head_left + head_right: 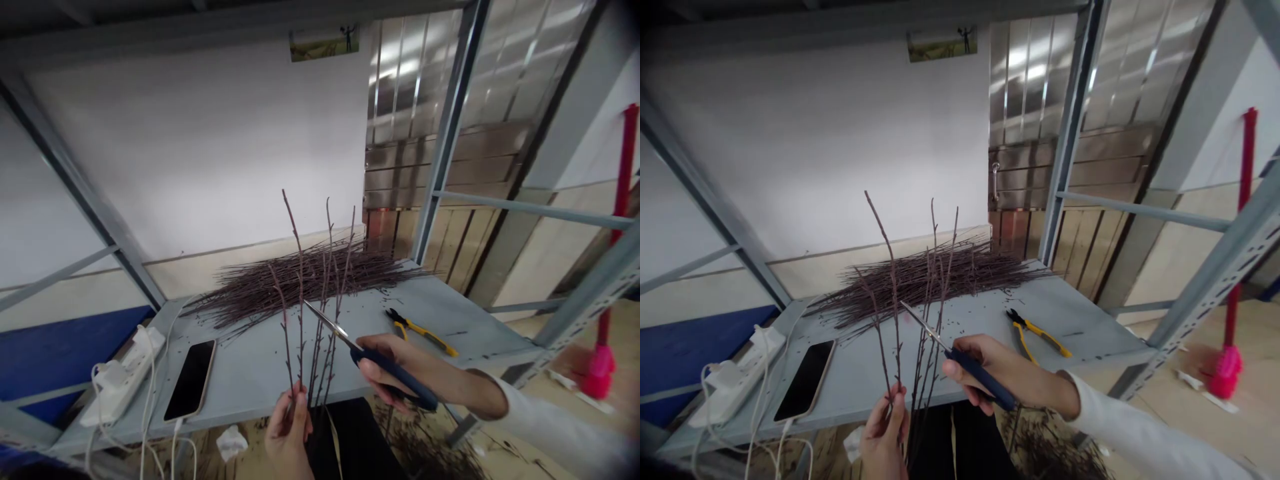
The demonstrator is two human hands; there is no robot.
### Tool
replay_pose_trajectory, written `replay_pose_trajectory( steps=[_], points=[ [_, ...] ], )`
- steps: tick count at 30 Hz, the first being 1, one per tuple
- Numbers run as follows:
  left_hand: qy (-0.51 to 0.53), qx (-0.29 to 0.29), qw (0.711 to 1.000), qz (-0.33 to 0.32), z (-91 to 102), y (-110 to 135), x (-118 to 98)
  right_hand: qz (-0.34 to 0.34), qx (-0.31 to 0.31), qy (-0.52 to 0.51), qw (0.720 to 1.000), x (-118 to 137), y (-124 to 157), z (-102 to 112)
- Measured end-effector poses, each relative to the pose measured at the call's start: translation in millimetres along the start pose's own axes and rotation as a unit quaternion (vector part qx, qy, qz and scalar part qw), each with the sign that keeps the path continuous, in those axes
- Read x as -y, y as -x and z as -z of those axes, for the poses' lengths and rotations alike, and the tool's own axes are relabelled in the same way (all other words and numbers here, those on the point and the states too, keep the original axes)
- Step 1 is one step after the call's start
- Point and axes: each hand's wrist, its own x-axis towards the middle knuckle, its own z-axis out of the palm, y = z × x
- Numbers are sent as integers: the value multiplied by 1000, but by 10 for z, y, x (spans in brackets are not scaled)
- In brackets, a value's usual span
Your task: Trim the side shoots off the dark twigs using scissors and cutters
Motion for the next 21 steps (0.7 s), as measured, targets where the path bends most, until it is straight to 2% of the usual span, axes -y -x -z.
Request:
replay_pose_trajectory(
  steps=[5,9,14,19,21],
  points=[
    [-7,-6,1000,-9,-2,6,32,12,7,7,1000,-126,-5,18],
    [3,-6,1000,-4,18,-17,30,7,9,13,1000,-108,16,-5],
    [1,24,998,62,78,-83,4,-27,25,34,999,-77,91,-84],
    [2,44,998,42,66,-64,-71,-37,41,42,998,-131,120,-135],
    [10,35,998,44,37,-40,-119,-36,32,43,998,-162,105,-145]
  ],
)
